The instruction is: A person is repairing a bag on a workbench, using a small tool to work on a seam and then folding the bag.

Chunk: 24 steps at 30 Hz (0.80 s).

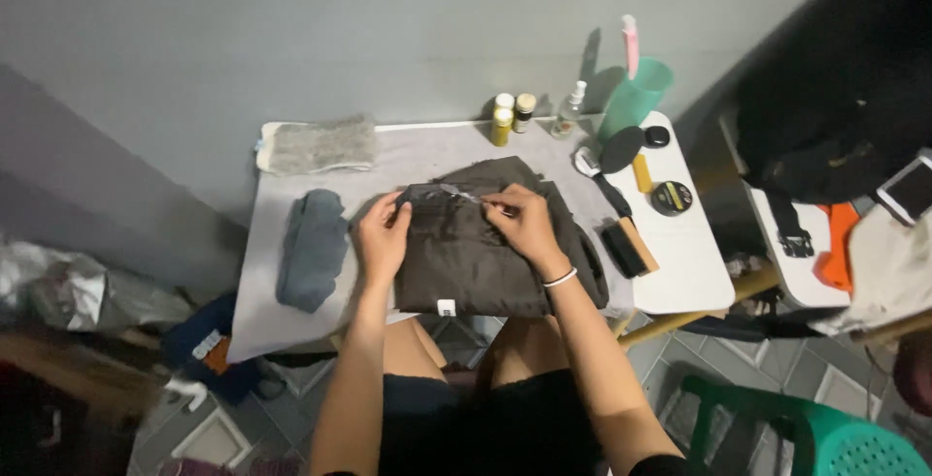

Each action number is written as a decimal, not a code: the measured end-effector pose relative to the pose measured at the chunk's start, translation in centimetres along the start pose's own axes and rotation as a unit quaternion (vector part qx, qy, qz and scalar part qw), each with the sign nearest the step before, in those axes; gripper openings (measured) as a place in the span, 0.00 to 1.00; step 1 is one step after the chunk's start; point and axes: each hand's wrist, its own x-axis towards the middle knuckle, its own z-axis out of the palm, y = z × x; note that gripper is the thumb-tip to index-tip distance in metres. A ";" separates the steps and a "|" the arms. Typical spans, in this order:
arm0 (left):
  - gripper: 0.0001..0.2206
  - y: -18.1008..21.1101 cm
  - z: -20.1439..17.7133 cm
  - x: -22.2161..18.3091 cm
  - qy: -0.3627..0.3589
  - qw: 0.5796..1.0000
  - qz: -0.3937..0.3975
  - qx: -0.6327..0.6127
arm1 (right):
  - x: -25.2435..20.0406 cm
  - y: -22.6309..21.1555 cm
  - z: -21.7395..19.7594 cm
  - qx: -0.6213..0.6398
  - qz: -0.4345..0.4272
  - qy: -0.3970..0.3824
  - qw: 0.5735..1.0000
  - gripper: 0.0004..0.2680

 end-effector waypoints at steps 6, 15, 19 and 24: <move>0.11 0.0 -0.2 0.3 0.044 0.999 0.008 -0.016 | 0.5 0.3 0.3 -0.010 -0.027 -0.061 0.998 0.07; 0.11 -0.8 -0.4 0.4 0.025 0.999 0.027 -0.008 | 0.2 1.1 0.7 -0.009 -0.025 -0.014 1.000 0.06; 0.10 -1.6 -0.4 0.4 0.008 0.998 0.055 0.005 | -0.3 1.1 0.6 0.025 -0.021 -0.025 0.999 0.07; 0.11 -1.6 0.1 0.4 -0.003 1.000 0.021 0.015 | -0.5 1.1 0.2 0.006 -0.007 -0.009 1.000 0.06</move>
